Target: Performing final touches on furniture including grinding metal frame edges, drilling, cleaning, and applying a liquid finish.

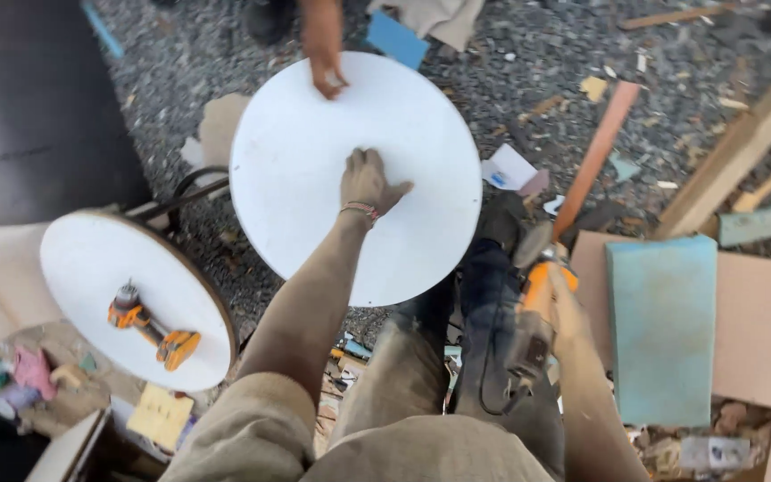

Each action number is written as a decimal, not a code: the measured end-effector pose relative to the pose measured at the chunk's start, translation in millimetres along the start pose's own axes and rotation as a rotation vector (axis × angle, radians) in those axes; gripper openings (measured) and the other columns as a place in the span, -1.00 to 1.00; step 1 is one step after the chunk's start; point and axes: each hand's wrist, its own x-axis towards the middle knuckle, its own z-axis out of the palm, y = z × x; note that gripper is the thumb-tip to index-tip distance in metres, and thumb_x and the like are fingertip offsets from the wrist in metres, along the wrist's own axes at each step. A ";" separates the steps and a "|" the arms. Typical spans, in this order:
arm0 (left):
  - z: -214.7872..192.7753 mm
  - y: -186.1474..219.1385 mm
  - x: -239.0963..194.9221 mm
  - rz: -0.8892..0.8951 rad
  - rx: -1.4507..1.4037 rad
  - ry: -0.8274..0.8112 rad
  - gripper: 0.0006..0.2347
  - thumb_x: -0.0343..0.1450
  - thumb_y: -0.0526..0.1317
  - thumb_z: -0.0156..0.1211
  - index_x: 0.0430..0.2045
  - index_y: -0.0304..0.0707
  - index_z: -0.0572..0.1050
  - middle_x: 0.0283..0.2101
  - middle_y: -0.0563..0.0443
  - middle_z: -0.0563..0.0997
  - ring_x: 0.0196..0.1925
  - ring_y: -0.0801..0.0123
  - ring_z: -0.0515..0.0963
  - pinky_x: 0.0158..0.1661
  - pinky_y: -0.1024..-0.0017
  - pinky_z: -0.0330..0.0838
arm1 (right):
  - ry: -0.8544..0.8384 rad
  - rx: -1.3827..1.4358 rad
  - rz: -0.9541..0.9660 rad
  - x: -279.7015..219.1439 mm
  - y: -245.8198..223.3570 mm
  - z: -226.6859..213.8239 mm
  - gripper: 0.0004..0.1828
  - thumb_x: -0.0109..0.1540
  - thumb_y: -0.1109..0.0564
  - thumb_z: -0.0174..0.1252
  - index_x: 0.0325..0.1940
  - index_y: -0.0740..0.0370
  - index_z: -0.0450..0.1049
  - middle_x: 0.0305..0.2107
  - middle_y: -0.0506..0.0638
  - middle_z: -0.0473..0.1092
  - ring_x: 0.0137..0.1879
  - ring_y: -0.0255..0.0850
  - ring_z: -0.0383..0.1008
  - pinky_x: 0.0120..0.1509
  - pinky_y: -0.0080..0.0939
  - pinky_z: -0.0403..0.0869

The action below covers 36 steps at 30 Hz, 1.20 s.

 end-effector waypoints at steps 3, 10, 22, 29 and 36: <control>45.3 -45.0 24.6 0.074 -0.159 0.354 -0.47 0.50 0.21 0.57 0.18 0.00 0.44 0.25 -0.04 0.42 0.44 -0.05 0.53 0.41 0.02 0.55 | -0.110 0.201 -0.104 35.9 30.8 -11.6 -0.07 0.48 -0.47 0.49 0.61 0.28 0.48 0.26 0.22 0.63 0.30 0.03 0.71 0.43 0.13 0.67; 151.1 -126.3 -124.7 -0.955 -1.248 0.412 0.25 0.25 0.47 0.54 0.73 -0.39 0.05 0.68 -0.51 0.21 0.72 -0.27 0.38 0.66 0.06 0.34 | -0.432 0.422 -0.012 54.8 16.9 -24.6 -0.55 0.59 -0.30 0.30 0.05 0.15 0.57 -0.28 0.12 0.62 -0.19 0.00 0.70 0.03 0.11 0.67; 183.2 -66.3 -150.6 -1.269 -2.036 0.465 0.27 0.15 0.88 0.29 0.40 -0.40 0.60 0.30 -0.44 0.72 0.37 -0.11 0.74 0.43 -0.09 0.64 | -0.494 0.805 -0.333 95.4 -121.1 104.5 -0.29 0.32 -0.07 0.59 0.38 0.01 0.30 -0.05 0.11 0.64 0.07 0.06 0.77 0.43 0.38 0.66; 315.2 -193.4 -95.9 -1.093 -1.706 0.512 -0.04 0.29 0.85 0.30 -0.36 -0.29 0.60 -0.45 -0.02 0.62 -0.41 0.22 0.68 -0.26 0.12 0.60 | -0.534 0.920 -0.401 132.6 -161.3 112.8 0.04 0.32 0.01 0.47 0.81 0.08 0.12 0.07 0.40 0.66 0.36 0.51 0.67 0.55 0.81 0.51; 228.5 -299.1 -84.9 -0.766 -1.425 0.411 -0.17 0.39 0.88 0.03 -0.46 0.06 0.36 -0.59 0.29 0.30 -0.57 0.51 0.28 -0.44 0.46 0.27 | -0.480 0.735 -0.463 64.2 -124.2 98.3 -0.55 0.24 -0.06 0.49 -0.04 0.31 0.54 -0.19 0.19 0.61 -0.01 0.04 0.77 0.51 0.30 0.66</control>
